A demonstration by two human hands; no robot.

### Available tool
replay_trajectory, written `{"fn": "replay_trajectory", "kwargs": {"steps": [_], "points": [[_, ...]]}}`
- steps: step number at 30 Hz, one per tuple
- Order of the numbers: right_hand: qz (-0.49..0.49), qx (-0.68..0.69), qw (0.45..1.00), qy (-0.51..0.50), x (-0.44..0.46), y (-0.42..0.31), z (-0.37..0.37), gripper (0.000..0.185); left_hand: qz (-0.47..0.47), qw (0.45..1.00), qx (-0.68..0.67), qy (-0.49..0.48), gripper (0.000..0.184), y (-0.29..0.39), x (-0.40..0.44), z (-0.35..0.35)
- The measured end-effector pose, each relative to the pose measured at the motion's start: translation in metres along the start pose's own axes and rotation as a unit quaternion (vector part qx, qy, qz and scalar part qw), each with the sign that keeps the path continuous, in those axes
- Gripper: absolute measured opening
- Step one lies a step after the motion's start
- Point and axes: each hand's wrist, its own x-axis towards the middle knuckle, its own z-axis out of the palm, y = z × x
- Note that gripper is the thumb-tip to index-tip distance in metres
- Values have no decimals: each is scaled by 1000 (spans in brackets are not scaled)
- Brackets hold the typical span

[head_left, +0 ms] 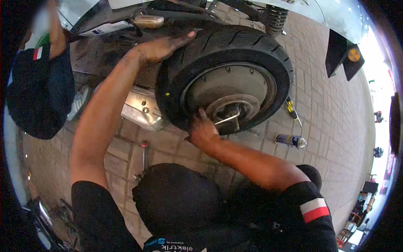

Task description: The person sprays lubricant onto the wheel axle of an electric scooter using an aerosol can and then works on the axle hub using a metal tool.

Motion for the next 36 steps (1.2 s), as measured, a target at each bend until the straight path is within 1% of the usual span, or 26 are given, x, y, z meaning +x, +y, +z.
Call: {"fn": "replay_trajectory", "kwargs": {"steps": [1, 3, 6, 8, 9, 10, 11, 12, 13, 14, 15, 16, 17, 19, 20, 21, 23, 24, 26, 27, 28, 29, 30, 32, 33, 36], "points": [[-15, -9, 997, -79, -3, 1, 2, 47, -6, 999, -27, 28, 77, -1, 3, 2], [-21, -33, 994, -101, -9, 8, 39, 45, -7, 999, -32, 30, 79, 2, 2, 3], [25, -18, 999, 43, -3, 16, 131, 43, 3, 997, -61, 55, 81, -6, 2, 11], [26, -34, 995, -86, -26, 14, 57, 40, -13, 989, -104, 108, 80, 3, -5, 17], [-48, -78, 995, -24, -36, 11, 37, 37, -8, 988, -104, 111, 80, 4, -8, 22], [-124, -122, 984, 35, -47, 8, 19, 33, 13, 974, -126, 190, 73, 1, -8, 31], [-125, -126, 984, 30, -62, 2, 1, 33, 29, 951, -151, 268, 67, -4, -9, 44], [-62, -41, 995, 64, -79, -4, -16, 34, 27, 949, -159, 271, 67, -8, -14, 66], [2, 43, 994, 99, -91, -5, -29, 35, 32, 892, -69, 445, 56, -8, -24, 94], [-2, 39, 994, 97, -99, 3, -37, 35, 36, 798, 28, 601, 46, -3, -36, 117], [109, 163, 967, 165, -111, 16, -43, 35, 178, 778, -12, 602, 24, 12, -56, 138], [216, 283, 906, 228, -119, 27, -48, 36, 176, 808, -116, 550, 13, 20, -70, 176], [215, 282, 906, 231, -121, 39, -56, 36, 161, 875, -34, 456, 13, 4, -78, 211], [325, 464, 784, 254, -117, 63, -71, 43, 66, 947, -63, 307, 23, 21, -85, 260], [321, 461, 786, 258, -114, 68, -70, 43, 5, 969, -69, 238, 29, 14, -78, 285], [327, 452, 793, 244, -109, 73, -64, 42, 6, 967, -67, 245, 29, 5, -73, 301], [331, 444, 799, 234, -99, 82, -48, 40, 106, 962, -95, 233, 39, -9, -64, 316], [320, 453, 789, 262, -97, 82, -41, 41, 108, 962, -90, 234, 39, -11, -64, 313], [313, 466, 772, 296, -98, 82, -31, 43, 77, 972, 12, 220, 40, -18, -67, 304], [332, 502, 760, 246, -101, 81, -30, 41, 81, 973, 18, 215, 40, -16, -69, 297], [350, 536, 743, 193, -104, 80, -29, 40, 98, 960, 44, 259, 37, -9, -74, 288], [355, 540, 737, 197, -108, 80, -30, 40, 115, 944, 70, 301, 35, -1, -80, 278], [325, 553, 739, 205, -113, 79, -33, 38, 121, 945, 74, 294, 35, 3, -86, 267], [303, 570, 733, 216, -119, 76, -35, 36, 31, 954, -178, 238, 31, 10, -100, 244], [304, 635, 672, 231, -120, 75, -34, 34, 31, 957, -176, 227, 31, 16, -105, 228], [313, 739, 555, 220, -123, 82, -29, 30, 28, 971, -175, 159, 34, 41, -99, 168]]}}
